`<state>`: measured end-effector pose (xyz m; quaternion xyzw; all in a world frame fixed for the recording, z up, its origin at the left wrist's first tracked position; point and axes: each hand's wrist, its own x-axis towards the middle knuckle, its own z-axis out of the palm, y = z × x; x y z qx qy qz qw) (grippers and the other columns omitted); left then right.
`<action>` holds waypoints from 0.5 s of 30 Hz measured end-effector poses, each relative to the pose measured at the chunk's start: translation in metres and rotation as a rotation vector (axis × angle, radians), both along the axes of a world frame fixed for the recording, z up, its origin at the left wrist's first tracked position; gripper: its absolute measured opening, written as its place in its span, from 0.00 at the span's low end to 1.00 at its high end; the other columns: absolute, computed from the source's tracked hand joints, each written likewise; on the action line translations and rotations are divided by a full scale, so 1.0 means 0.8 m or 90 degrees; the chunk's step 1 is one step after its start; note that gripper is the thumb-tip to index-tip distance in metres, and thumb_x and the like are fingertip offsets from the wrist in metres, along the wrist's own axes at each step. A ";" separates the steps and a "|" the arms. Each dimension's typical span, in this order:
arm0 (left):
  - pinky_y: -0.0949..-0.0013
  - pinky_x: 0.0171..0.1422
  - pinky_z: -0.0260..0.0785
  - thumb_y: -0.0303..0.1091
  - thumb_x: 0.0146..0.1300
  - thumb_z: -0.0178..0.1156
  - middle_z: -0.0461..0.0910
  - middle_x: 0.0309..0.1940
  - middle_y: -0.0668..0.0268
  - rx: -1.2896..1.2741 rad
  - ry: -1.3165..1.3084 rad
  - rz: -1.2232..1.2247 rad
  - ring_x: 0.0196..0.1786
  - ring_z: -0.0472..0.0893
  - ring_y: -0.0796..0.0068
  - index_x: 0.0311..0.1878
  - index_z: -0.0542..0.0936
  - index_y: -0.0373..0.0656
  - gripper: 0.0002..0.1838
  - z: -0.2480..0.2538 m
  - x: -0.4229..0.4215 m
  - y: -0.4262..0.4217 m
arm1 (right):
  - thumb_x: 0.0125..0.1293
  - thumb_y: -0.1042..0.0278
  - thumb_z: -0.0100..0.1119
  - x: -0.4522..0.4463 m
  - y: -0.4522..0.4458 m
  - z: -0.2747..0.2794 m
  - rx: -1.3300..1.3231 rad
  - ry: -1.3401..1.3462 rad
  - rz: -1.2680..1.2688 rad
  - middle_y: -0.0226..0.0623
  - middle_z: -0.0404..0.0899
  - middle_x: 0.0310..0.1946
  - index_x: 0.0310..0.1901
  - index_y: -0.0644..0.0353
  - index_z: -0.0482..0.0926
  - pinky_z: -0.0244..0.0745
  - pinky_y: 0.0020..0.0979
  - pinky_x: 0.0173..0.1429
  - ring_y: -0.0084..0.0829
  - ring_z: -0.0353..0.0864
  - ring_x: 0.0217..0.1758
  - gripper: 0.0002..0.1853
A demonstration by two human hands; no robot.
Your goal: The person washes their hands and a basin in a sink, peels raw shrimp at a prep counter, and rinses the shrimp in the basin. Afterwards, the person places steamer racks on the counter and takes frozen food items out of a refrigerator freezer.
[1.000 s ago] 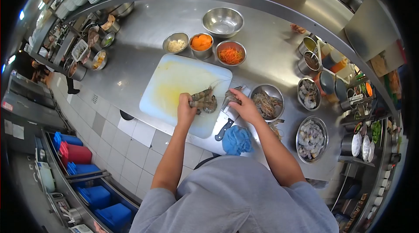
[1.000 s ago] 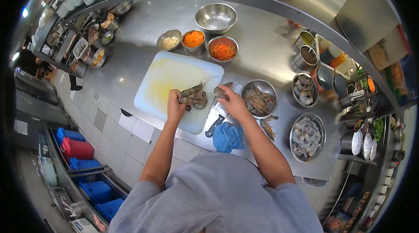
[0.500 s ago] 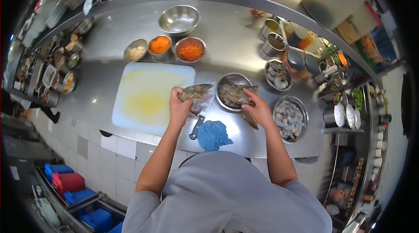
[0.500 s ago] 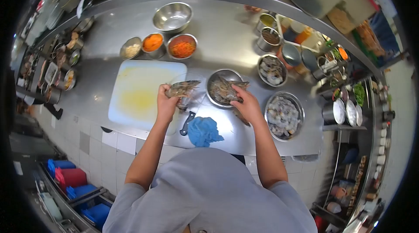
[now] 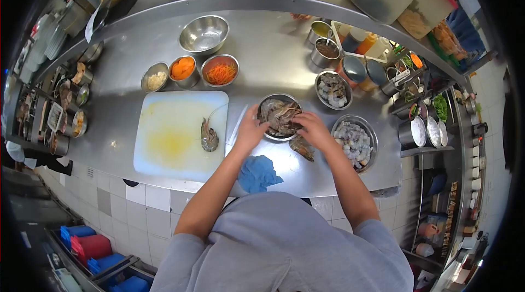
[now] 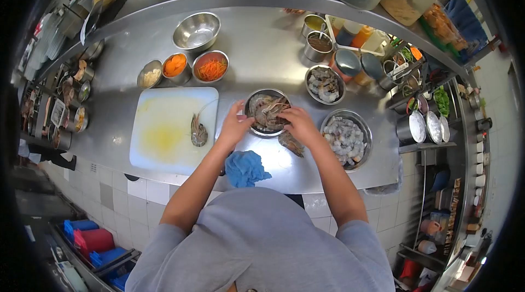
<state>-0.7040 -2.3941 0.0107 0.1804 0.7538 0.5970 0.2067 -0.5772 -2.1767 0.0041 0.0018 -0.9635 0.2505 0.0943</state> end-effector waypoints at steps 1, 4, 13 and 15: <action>0.65 0.55 0.73 0.27 0.56 0.68 0.74 0.59 0.52 -0.002 0.045 0.010 0.50 0.78 0.63 0.65 0.69 0.37 0.33 -0.004 -0.005 -0.020 | 0.56 0.73 0.68 0.007 -0.001 -0.003 -0.076 0.033 -0.040 0.39 0.79 0.54 0.59 0.51 0.79 0.67 0.40 0.65 0.45 0.73 0.61 0.26; 0.63 0.50 0.73 0.30 0.55 0.69 0.77 0.51 0.53 -0.123 0.251 0.088 0.44 0.79 0.62 0.59 0.74 0.36 0.28 -0.022 -0.042 -0.109 | 0.59 0.74 0.65 0.033 -0.012 0.001 -0.187 0.079 -0.181 0.38 0.80 0.51 0.57 0.54 0.80 0.71 0.36 0.61 0.41 0.77 0.56 0.22; 0.56 0.51 0.73 0.51 0.54 0.71 0.78 0.47 0.49 -0.428 0.119 0.226 0.48 0.80 0.52 0.56 0.75 0.34 0.34 -0.054 -0.058 -0.223 | 0.69 0.76 0.57 0.041 -0.025 -0.043 -0.585 0.031 -0.236 0.32 0.80 0.40 0.59 0.62 0.75 0.74 0.22 0.48 0.19 0.78 0.41 0.17; 0.55 0.52 0.73 0.49 0.52 0.73 0.78 0.48 0.49 -0.468 0.199 0.203 0.50 0.80 0.50 0.54 0.75 0.36 0.33 -0.050 -0.047 -0.200 | 0.69 0.76 0.57 0.033 -0.034 -0.036 -0.602 0.028 -0.220 0.32 0.81 0.39 0.59 0.62 0.76 0.75 0.22 0.47 0.19 0.78 0.40 0.17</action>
